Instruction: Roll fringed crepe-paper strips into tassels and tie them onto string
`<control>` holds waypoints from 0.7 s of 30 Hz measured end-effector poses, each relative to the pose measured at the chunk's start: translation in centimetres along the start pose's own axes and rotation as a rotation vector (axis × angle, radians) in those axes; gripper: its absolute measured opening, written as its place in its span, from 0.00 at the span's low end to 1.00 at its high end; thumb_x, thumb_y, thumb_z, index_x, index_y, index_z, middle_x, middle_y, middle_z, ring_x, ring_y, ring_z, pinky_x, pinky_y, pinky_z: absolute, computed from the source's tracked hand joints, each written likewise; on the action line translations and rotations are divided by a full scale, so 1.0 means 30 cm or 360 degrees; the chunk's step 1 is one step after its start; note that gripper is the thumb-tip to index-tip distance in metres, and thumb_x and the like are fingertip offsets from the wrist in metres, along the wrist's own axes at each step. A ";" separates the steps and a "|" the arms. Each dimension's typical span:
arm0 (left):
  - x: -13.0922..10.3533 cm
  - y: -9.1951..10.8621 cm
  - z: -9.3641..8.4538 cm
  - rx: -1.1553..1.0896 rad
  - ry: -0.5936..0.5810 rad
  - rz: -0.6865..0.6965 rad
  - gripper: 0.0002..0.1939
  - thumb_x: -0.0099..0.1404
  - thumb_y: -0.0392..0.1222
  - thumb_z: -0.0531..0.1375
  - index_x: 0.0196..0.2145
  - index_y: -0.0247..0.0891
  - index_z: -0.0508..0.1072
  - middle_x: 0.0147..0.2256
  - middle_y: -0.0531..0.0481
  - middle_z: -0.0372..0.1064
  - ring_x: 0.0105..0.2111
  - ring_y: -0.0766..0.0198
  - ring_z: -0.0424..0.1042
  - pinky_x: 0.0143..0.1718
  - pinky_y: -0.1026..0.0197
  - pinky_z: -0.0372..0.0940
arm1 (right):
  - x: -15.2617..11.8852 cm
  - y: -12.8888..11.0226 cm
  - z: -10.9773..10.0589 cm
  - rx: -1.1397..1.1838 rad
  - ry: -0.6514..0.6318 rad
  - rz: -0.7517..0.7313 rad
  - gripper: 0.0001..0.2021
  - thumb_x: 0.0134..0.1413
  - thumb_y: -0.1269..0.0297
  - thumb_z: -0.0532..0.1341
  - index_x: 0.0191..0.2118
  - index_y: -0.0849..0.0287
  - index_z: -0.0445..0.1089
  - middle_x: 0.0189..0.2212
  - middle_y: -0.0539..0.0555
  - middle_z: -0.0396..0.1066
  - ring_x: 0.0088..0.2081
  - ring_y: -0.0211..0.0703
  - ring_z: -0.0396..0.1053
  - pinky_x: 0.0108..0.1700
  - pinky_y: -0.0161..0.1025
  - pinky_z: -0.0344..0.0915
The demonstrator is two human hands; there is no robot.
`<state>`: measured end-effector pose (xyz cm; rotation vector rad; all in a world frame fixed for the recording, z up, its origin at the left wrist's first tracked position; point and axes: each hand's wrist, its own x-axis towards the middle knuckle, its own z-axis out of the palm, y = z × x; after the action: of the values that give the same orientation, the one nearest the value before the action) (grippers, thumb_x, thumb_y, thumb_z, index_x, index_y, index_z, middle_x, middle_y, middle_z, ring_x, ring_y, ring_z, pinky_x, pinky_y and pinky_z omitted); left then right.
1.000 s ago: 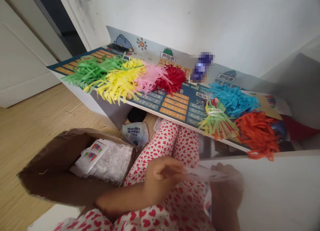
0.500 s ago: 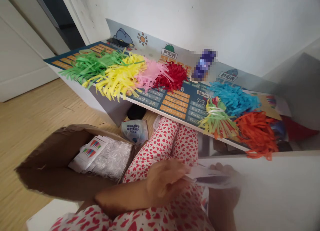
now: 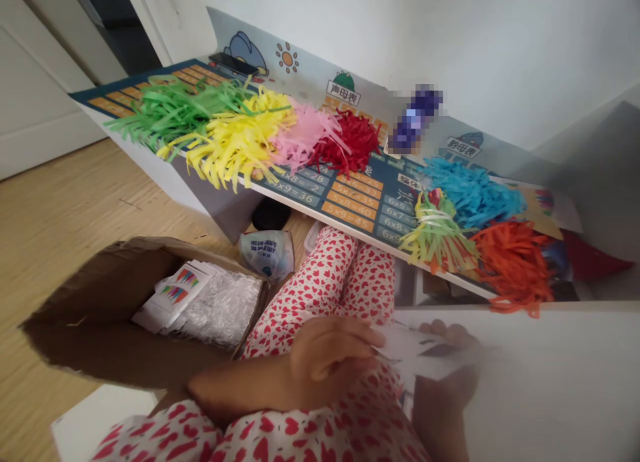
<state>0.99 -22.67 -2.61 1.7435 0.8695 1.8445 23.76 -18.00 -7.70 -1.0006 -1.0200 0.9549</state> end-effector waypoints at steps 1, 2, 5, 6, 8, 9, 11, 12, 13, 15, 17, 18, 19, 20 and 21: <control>-0.001 -0.002 0.006 -0.0050 0.0049 -0.0070 0.03 0.65 0.34 0.62 0.37 0.39 0.72 0.35 0.46 0.80 0.36 0.63 0.80 0.46 0.59 0.75 | 0.000 0.005 -0.002 0.0045 0.0018 0.0011 0.15 0.52 0.57 0.62 0.24 0.57 0.56 0.23 0.45 0.54 0.23 0.35 0.54 0.27 0.36 0.58; -0.003 -0.005 0.012 -0.0091 0.0096 -0.0125 0.03 0.65 0.34 0.62 0.35 0.39 0.72 0.34 0.47 0.80 0.35 0.63 0.80 0.46 0.58 0.74 | -0.001 0.009 -0.005 0.0071 0.0028 0.0023 0.16 0.52 0.56 0.62 0.24 0.57 0.56 0.23 0.45 0.54 0.23 0.35 0.54 0.27 0.36 0.58; -0.015 -0.016 0.028 -0.0143 0.0193 -0.0169 0.03 0.64 0.34 0.63 0.33 0.38 0.72 0.32 0.48 0.80 0.33 0.63 0.80 0.47 0.56 0.74 | -0.006 0.016 -0.011 0.0035 -0.0003 0.0054 0.17 0.51 0.56 0.63 0.23 0.57 0.56 0.23 0.45 0.54 0.24 0.35 0.55 0.27 0.36 0.59; -0.021 -0.020 0.033 -0.0150 0.0204 -0.0163 0.03 0.63 0.34 0.63 0.33 0.38 0.72 0.32 0.47 0.80 0.33 0.63 0.80 0.47 0.55 0.74 | -0.006 0.017 -0.013 0.0014 -0.0013 0.0058 0.16 0.51 0.57 0.63 0.23 0.57 0.56 0.23 0.45 0.54 0.24 0.36 0.55 0.27 0.37 0.59; -0.032 -0.024 0.039 -0.0155 0.0233 -0.0172 0.03 0.63 0.33 0.63 0.33 0.38 0.72 0.31 0.47 0.80 0.32 0.62 0.80 0.46 0.55 0.74 | -0.006 0.016 -0.013 -0.0020 -0.0006 0.0036 0.15 0.52 0.57 0.63 0.24 0.56 0.58 0.23 0.46 0.55 0.24 0.37 0.56 0.28 0.37 0.59; -0.035 -0.025 0.040 -0.0158 0.0252 -0.0181 0.04 0.62 0.33 0.64 0.33 0.38 0.71 0.31 0.48 0.79 0.32 0.62 0.80 0.45 0.55 0.74 | -0.005 0.015 -0.012 -0.0032 0.0005 0.0017 0.14 0.53 0.57 0.62 0.24 0.56 0.58 0.23 0.47 0.56 0.25 0.37 0.56 0.28 0.38 0.60; -0.037 -0.023 0.039 -0.0146 0.0263 -0.0185 0.05 0.62 0.32 0.64 0.33 0.39 0.71 0.30 0.48 0.79 0.31 0.62 0.80 0.45 0.55 0.75 | -0.002 0.011 -0.007 -0.0045 0.0031 -0.0035 0.13 0.53 0.57 0.62 0.25 0.56 0.60 0.24 0.48 0.57 0.25 0.38 0.57 0.28 0.39 0.60; -0.036 -0.022 0.036 -0.0124 0.0253 -0.0175 0.05 0.62 0.32 0.63 0.34 0.39 0.70 0.30 0.49 0.79 0.31 0.62 0.80 0.44 0.55 0.75 | -0.002 0.009 -0.004 -0.0047 0.0041 -0.0058 0.13 0.53 0.57 0.63 0.25 0.56 0.61 0.24 0.48 0.57 0.25 0.38 0.58 0.28 0.39 0.60; -0.033 -0.021 0.032 -0.0093 0.0225 -0.0153 0.05 0.62 0.32 0.63 0.34 0.39 0.70 0.30 0.49 0.79 0.31 0.63 0.80 0.45 0.56 0.75 | -0.002 0.007 0.000 -0.0049 0.0048 -0.0073 0.12 0.53 0.57 0.63 0.26 0.55 0.61 0.24 0.48 0.57 0.26 0.39 0.58 0.28 0.39 0.60; -0.026 -0.022 0.023 -0.0005 0.0146 -0.0090 0.06 0.62 0.32 0.63 0.35 0.39 0.70 0.31 0.48 0.80 0.32 0.62 0.80 0.45 0.56 0.74 | -0.004 0.003 0.007 -0.0057 0.0053 -0.0097 0.11 0.53 0.57 0.63 0.27 0.55 0.63 0.25 0.49 0.58 0.26 0.39 0.59 0.28 0.40 0.61; -0.022 -0.027 0.016 0.0078 0.0099 -0.0020 0.08 0.62 0.33 0.64 0.39 0.39 0.70 0.34 0.46 0.80 0.34 0.62 0.80 0.47 0.57 0.74 | -0.008 0.000 0.014 -0.0065 0.0050 -0.0107 0.11 0.53 0.56 0.63 0.28 0.55 0.63 0.26 0.49 0.58 0.26 0.40 0.59 0.29 0.40 0.61; -0.022 -0.032 0.014 0.0110 0.0093 0.0007 0.09 0.62 0.34 0.64 0.41 0.40 0.70 0.36 0.45 0.80 0.36 0.61 0.80 0.47 0.56 0.74 | -0.009 -0.002 0.017 -0.0080 0.0048 -0.0115 0.10 0.53 0.56 0.62 0.28 0.54 0.64 0.25 0.49 0.58 0.26 0.40 0.58 0.29 0.40 0.60; -0.023 -0.037 0.013 0.0139 0.0093 0.0022 0.11 0.62 0.35 0.65 0.42 0.40 0.70 0.38 0.44 0.80 0.38 0.60 0.80 0.48 0.57 0.73 | -0.009 -0.004 0.018 -0.0105 0.0040 -0.0123 0.10 0.53 0.57 0.62 0.27 0.54 0.64 0.25 0.49 0.57 0.26 0.41 0.58 0.28 0.41 0.60; -0.026 -0.044 0.014 0.0169 0.0103 0.0022 0.11 0.62 0.36 0.65 0.43 0.40 0.70 0.39 0.43 0.79 0.40 0.60 0.80 0.48 0.57 0.73 | -0.008 -0.006 0.017 -0.0136 0.0033 -0.0131 0.10 0.53 0.57 0.62 0.26 0.54 0.64 0.24 0.49 0.56 0.26 0.41 0.57 0.28 0.41 0.60; -0.029 -0.050 0.015 0.0199 0.0119 0.0014 0.12 0.62 0.38 0.66 0.42 0.40 0.70 0.41 0.42 0.79 0.41 0.59 0.79 0.47 0.57 0.73 | -0.005 -0.008 0.015 -0.0165 0.0026 -0.0135 0.10 0.53 0.58 0.62 0.25 0.54 0.63 0.23 0.49 0.55 0.25 0.41 0.56 0.28 0.41 0.59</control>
<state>1.36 -22.18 -4.29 1.7640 1.0276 1.9086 23.33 -18.12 -7.41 -1.0409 -1.0987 0.8299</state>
